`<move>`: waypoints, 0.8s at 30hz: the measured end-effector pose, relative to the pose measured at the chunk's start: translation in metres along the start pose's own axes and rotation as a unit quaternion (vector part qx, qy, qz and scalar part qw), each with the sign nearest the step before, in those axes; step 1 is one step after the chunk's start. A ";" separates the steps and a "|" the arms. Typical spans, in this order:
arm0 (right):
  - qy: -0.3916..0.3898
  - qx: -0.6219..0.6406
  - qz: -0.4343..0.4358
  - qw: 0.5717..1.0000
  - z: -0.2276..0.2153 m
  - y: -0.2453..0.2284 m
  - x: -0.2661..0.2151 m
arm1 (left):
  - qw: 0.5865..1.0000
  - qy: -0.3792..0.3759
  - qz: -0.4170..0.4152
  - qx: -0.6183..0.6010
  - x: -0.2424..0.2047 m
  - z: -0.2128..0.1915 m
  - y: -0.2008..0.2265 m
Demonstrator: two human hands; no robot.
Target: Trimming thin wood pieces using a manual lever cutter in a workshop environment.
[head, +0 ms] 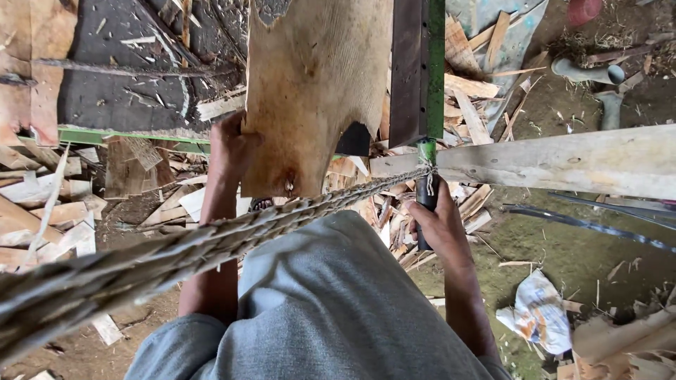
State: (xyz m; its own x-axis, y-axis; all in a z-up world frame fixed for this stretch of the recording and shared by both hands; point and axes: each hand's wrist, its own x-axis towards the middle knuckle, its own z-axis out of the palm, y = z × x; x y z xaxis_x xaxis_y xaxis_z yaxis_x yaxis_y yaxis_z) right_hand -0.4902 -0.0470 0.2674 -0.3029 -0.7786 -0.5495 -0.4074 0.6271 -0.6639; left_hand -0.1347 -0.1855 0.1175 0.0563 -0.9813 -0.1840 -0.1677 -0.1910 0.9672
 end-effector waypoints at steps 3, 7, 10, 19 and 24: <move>0.002 -0.024 0.017 1.000 -0.002 0.000 0.000 | 1.000 -0.004 -0.007 0.014 0.002 0.000 0.012; 0.008 -0.041 0.023 0.999 -0.002 0.001 0.001 | 1.000 -0.012 0.001 -0.019 0.014 0.001 -0.008; 0.003 -0.038 0.016 0.999 -0.004 -0.001 0.000 | 0.997 -0.010 -0.019 -0.074 0.013 0.003 -0.005; 0.001 0.044 0.022 0.999 -0.028 -0.025 -0.013 | 0.999 -0.015 -0.032 0.037 0.007 -0.004 0.008; -0.035 0.121 -0.065 0.990 0.094 0.145 0.115 | 1.000 0.018 0.020 -0.015 0.018 -0.015 -0.033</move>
State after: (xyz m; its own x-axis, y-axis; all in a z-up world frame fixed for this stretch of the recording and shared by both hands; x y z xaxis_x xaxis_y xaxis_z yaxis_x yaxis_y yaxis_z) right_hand -0.5029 -0.0436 0.0605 -0.1977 -0.8548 -0.4799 -0.2185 0.5157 -0.8284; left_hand -0.1136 -0.1962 0.0853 0.0858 -0.9865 -0.1396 -0.1415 -0.1508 0.9784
